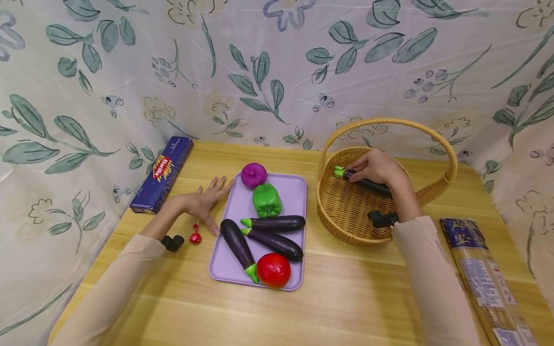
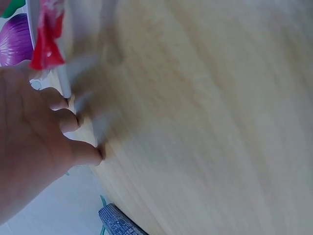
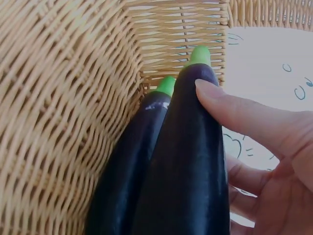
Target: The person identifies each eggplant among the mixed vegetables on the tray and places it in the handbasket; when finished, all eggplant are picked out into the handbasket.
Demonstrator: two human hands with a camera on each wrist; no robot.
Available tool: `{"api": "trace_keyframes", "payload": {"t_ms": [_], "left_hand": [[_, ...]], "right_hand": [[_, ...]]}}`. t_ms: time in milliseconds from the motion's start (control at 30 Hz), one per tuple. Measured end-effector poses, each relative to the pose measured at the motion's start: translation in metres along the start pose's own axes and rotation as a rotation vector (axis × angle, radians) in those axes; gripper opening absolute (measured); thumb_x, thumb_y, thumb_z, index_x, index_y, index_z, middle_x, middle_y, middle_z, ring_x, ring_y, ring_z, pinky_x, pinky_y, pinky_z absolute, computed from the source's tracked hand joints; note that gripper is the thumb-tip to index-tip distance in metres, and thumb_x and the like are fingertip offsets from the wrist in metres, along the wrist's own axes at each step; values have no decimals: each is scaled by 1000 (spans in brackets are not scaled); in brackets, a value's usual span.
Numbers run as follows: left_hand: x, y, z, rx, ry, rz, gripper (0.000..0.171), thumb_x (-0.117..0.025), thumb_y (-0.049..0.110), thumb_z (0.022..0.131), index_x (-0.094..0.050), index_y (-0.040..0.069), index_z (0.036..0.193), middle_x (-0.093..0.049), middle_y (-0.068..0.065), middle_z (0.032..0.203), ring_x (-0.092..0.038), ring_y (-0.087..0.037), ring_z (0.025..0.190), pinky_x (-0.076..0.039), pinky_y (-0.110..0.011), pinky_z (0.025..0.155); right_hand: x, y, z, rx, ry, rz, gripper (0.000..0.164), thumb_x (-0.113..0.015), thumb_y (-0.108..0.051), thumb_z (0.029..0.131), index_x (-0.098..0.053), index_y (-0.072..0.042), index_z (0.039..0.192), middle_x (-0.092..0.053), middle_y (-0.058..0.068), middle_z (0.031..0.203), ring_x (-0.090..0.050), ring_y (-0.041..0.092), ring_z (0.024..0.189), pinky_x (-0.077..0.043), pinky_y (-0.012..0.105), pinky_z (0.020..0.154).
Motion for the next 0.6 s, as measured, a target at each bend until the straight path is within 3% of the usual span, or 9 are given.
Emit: {"api": "trace_keyframes", "payload": {"t_ms": [133,267,600], "left_hand": [[0,1,-1,-4,1,1,154,-95,53,65,18,21,165,28,-23,169,26,-44,156,9,-76,121],[0,1,-1,-8,1,8,153,-95,52,66,18,20,165,27,-23,169,26,-45,156,9,-76,121],[-1,-1,1,-12,5,14,153,-94,53,66,19,21,165,27,-23,169,25,-45,156,9,-76,121]], "right_hand": [[-3,-1,7,-29,21,4,35,-85,-18,87,-78,-2,117,-77,26,110,-69,30,88,-53,39,78],[-9,2,12,-42,34,4,34,-85,-16,86,-78,-1,116,-75,30,112,-69,45,103,-55,57,89],[-21,5,19,-117,14,24,36,-84,-14,86,-77,0,118,-71,32,121,-65,48,111,-52,62,97]]}}
Point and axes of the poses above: each hand's wrist, its own z-axis towards the middle knuckle, its own x-axis out of the back of the hand, y = z × x, the point moved 4 cm from there along z, towards the middle knuckle
